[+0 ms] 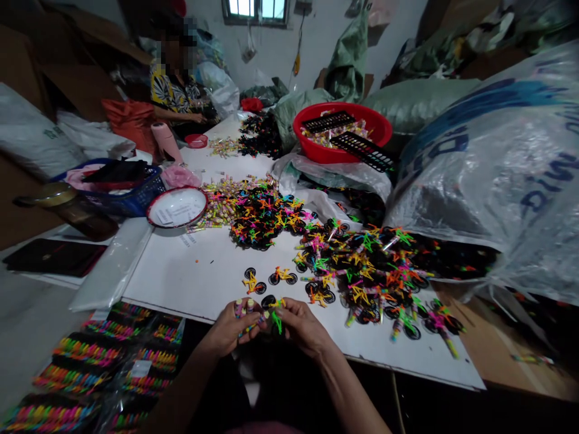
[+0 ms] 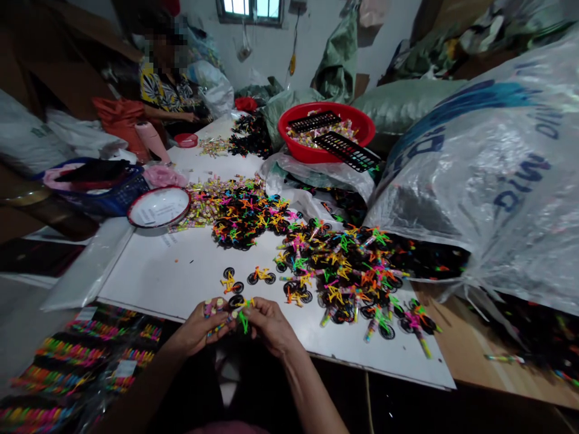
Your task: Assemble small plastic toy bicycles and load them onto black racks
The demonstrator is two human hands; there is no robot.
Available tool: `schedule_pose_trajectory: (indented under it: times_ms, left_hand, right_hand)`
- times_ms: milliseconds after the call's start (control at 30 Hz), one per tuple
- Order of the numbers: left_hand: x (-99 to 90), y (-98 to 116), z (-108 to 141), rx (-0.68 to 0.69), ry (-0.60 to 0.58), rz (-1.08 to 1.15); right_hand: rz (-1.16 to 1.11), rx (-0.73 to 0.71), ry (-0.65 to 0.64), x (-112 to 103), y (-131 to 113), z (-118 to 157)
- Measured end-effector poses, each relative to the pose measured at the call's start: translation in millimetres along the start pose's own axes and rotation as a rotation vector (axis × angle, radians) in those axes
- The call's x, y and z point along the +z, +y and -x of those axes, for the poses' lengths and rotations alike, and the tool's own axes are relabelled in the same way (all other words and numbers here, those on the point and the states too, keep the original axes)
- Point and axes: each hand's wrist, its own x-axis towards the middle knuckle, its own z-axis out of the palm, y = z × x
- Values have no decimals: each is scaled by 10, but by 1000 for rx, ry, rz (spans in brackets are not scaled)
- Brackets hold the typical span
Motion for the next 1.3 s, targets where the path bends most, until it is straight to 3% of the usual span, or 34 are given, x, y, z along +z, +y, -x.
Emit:
schedule_pose_trajectory:
  times_ms: [200, 333, 400, 500, 533, 600, 667, 700, 800, 867, 967, 1067, 1133, 1233, 1300]
  left_hand:
    - [23, -52, -6, 51, 1, -110]
    - [143, -67, -21, 84, 187, -167]
    - [182, -47, -42, 126, 238, -115]
    - [131, 35, -77, 169, 232, -31]
    - [92, 64, -86, 173, 242, 0]
    - [20, 98, -99, 162, 274, 52]
    - [-2, 83, -110, 128, 274, 60]
    - [11, 60, -116, 113, 255, 50]
    - [89, -14, -139, 83, 190, 10]
    - [109, -29, -145, 93, 178, -30]
    - [58, 1, -134, 123, 191, -69]
    - [3, 20, -127, 141, 208, -24]
    - [6, 13, -132, 149, 208, 33]
    - [48, -2, -134, 170, 203, 129]
    - [71, -3, -122, 170, 184, 172]
  right_hand:
    - [203, 18, 96, 23, 44, 2]
    - [567, -187, 389, 129, 126, -75]
    - [689, -232, 401, 105, 46, -104]
    - [760, -313, 348, -140, -339, -51]
    - [831, -369, 421, -260, -511, -13]
    - [1072, -475, 735, -479, -816, 41]
    - [1333, -452, 956, -581, -956, 0]
    - [1441, -394, 939, -573, -944, -71]
    - [1614, -201, 538, -396, -686, -417]
    - [1629, -154, 365, -274, -502, -637]
    - [1593, -155, 329, -242, -419, -770]
    - [1533, -147, 274, -313, -480, -676]
    - [1312, -150, 248, -312, -491, -546]
    - [705, -201, 250, -178, -399, -348]
    - [433, -199, 244, -55, -298, -253]
